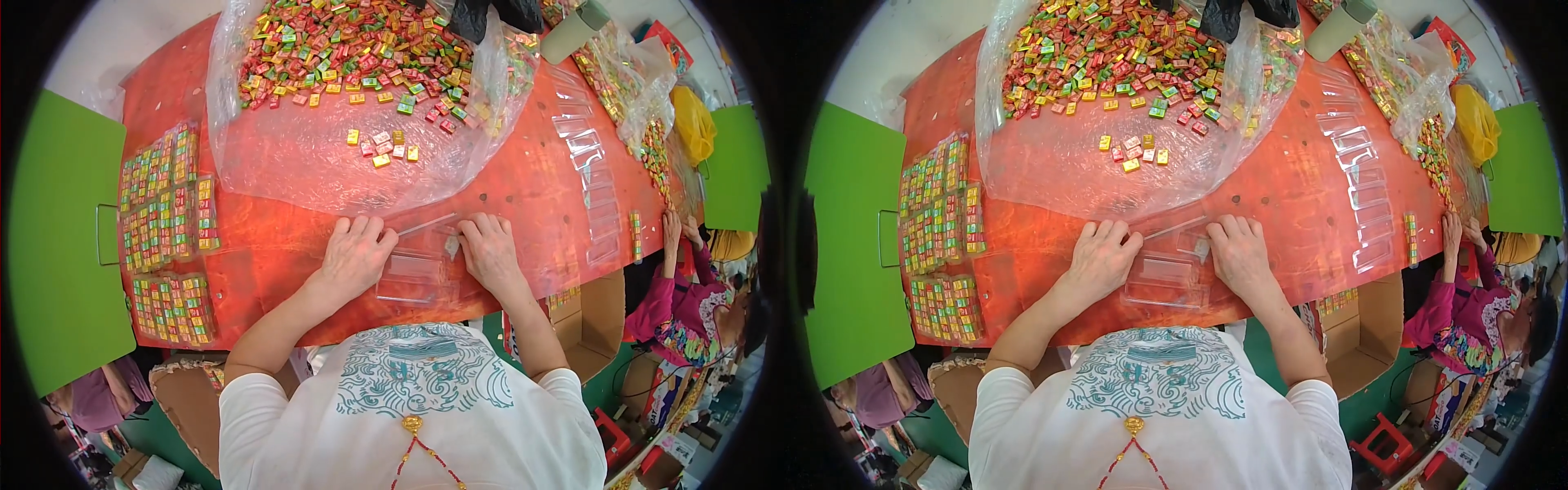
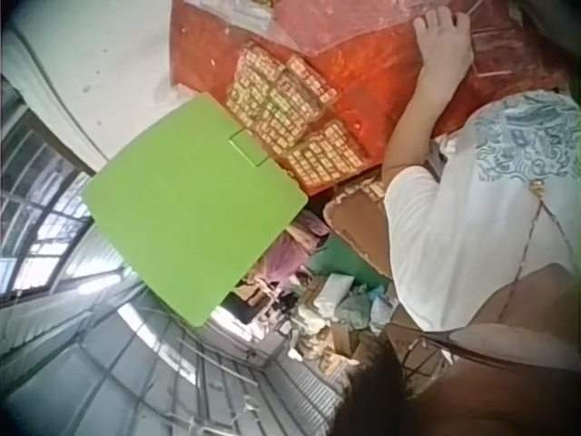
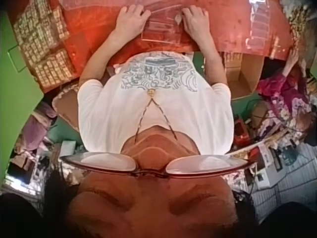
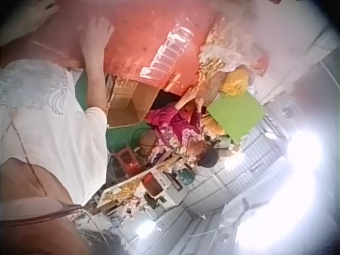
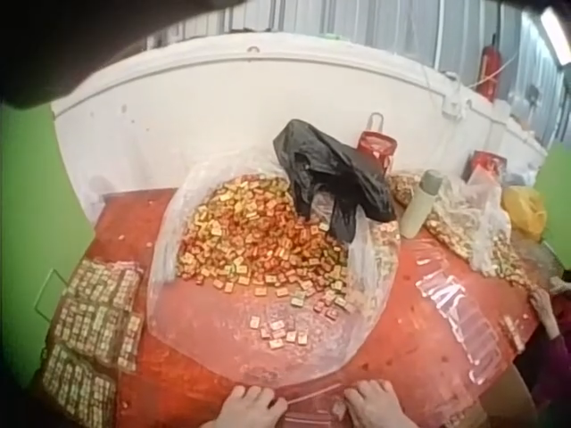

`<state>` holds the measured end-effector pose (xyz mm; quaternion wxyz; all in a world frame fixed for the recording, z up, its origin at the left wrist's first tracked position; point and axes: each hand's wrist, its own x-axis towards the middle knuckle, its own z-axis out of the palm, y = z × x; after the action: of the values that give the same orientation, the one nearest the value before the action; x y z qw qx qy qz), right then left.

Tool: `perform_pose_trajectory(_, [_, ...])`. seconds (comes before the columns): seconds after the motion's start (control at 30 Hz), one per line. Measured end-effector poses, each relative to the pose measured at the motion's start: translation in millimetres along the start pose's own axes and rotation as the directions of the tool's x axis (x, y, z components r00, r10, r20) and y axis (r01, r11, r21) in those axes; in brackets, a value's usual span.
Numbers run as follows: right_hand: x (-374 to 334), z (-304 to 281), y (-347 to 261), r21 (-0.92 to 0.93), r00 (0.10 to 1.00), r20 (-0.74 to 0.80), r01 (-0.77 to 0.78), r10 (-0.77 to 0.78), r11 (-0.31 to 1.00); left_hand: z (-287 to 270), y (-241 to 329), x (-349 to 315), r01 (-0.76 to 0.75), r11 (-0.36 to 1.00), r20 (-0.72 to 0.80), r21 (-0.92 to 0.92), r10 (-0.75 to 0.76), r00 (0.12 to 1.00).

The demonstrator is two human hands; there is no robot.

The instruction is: Sorting and placing small colorful square blocks into plastic packaging trays at a factory workstation.

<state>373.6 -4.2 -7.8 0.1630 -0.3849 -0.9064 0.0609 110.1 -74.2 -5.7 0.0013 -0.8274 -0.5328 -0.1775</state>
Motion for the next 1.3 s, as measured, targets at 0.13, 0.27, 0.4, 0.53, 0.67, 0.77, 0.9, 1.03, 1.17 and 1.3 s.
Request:
perform_pose_trajectory(0.13, [2, -14, 7, 0.094, 0.997, 0.051, -0.063, 0.059, 0.994, 0, -4, -1, -0.016, 1.000, -0.017, 0.006, 0.016, 1.000])
perform_pose_trajectory(0.27, [4, -33, 17, 0.198, 0.988, 0.099, -0.133, 0.116, 0.971, -3, -6, -7, 0.011, 1.000, -0.001, 0.013, -0.011, 1.000])
perform_pose_trajectory(0.4, [37, -51, 16, 0.402, 0.983, 0.054, -0.183, 0.176, 0.897, -3, -11, -14, -0.011, 1.000, -0.070, 0.021, 0.013, 0.997])
perform_pose_trajectory(0.53, [101, -36, 19, 0.415, 0.990, -0.096, -0.059, 0.108, 0.908, -23, -21, -15, -0.023, 1.000, -0.119, 0.019, 0.025, 0.993])
perform_pose_trajectory(0.67, [189, -2, 11, 0.406, 0.991, -0.127, 0.086, -0.037, 0.910, -39, -49, -18, 0.038, 0.992, -0.153, 0.117, -0.020, 0.988])
perform_pose_trajectory(0.77, [239, 36, 4, 0.328, 0.980, -0.117, 0.194, -0.163, 0.925, -50, -70, -10, 0.103, 0.978, -0.259, 0.179, -0.055, 0.964])
perform_pose_trajectory(0.9, [279, 75, -7, 0.241, 0.979, -0.093, 0.201, -0.183, 0.950, -49, -103, -4, 0.167, 0.943, -0.308, 0.289, -0.073, 0.949])
perform_pose_trajectory(1.03, [297, 92, -19, 0.217, 0.981, 0.004, 0.191, -0.196, 0.957, -37, -131, -10, 0.155, 0.918, -0.224, 0.364, -0.076, 0.972])
perform_pose_trajectory(1.17, [300, 82, -29, 0.285, 0.975, 0.006, 0.209, -0.220, 0.935, -25, -135, -21, 0.114, 0.919, -0.140, 0.376, -0.065, 0.988])
perform_pose_trajectory(1.3, [272, 59, -8, 0.268, 0.963, -0.147, 0.257, -0.224, 0.928, -28, -120, -19, 0.126, 0.933, -0.141, 0.336, -0.082, 0.987])
